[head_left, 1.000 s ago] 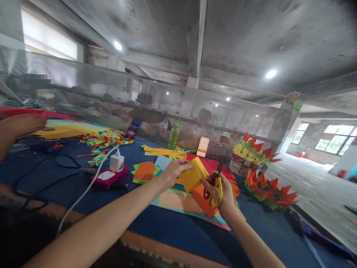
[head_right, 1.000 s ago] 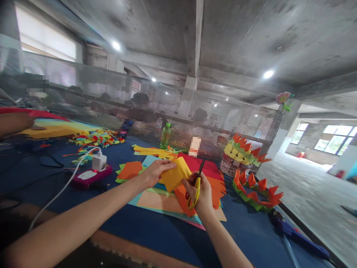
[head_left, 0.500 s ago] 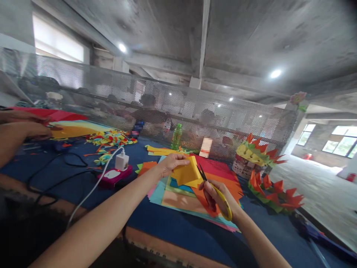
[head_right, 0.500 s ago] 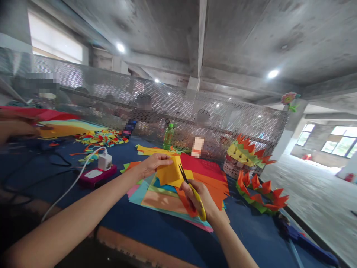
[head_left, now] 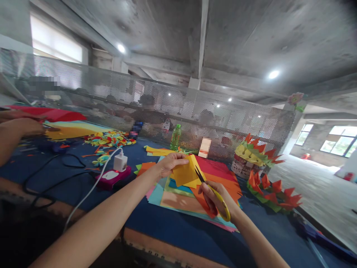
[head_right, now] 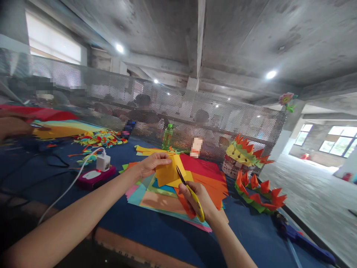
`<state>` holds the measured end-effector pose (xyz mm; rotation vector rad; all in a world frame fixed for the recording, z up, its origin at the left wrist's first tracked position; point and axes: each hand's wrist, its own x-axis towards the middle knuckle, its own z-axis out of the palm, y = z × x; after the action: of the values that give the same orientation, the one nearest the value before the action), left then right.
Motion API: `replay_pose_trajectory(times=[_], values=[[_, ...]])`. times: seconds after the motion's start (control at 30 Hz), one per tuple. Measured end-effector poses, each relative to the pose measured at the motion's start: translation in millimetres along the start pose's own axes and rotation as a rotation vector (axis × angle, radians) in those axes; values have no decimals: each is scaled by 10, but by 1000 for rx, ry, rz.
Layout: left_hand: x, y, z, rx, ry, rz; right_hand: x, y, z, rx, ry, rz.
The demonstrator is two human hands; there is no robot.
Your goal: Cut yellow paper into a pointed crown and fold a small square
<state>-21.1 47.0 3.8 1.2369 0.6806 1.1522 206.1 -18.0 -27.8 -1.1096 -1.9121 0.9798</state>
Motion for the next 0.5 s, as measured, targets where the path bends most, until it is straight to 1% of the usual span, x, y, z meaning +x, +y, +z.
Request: replay_pose_trajectory(times=[0.23,0.4,0.5], values=[[40,-99,-17,-1,-58,46,-27,-88,26,-36,11,-9],[7,-19,1,4,-11,28,-20,-76,22,-74,31,-16],[-18,36,4,17,-3,26,-12,-62,17,-84,40,-26]])
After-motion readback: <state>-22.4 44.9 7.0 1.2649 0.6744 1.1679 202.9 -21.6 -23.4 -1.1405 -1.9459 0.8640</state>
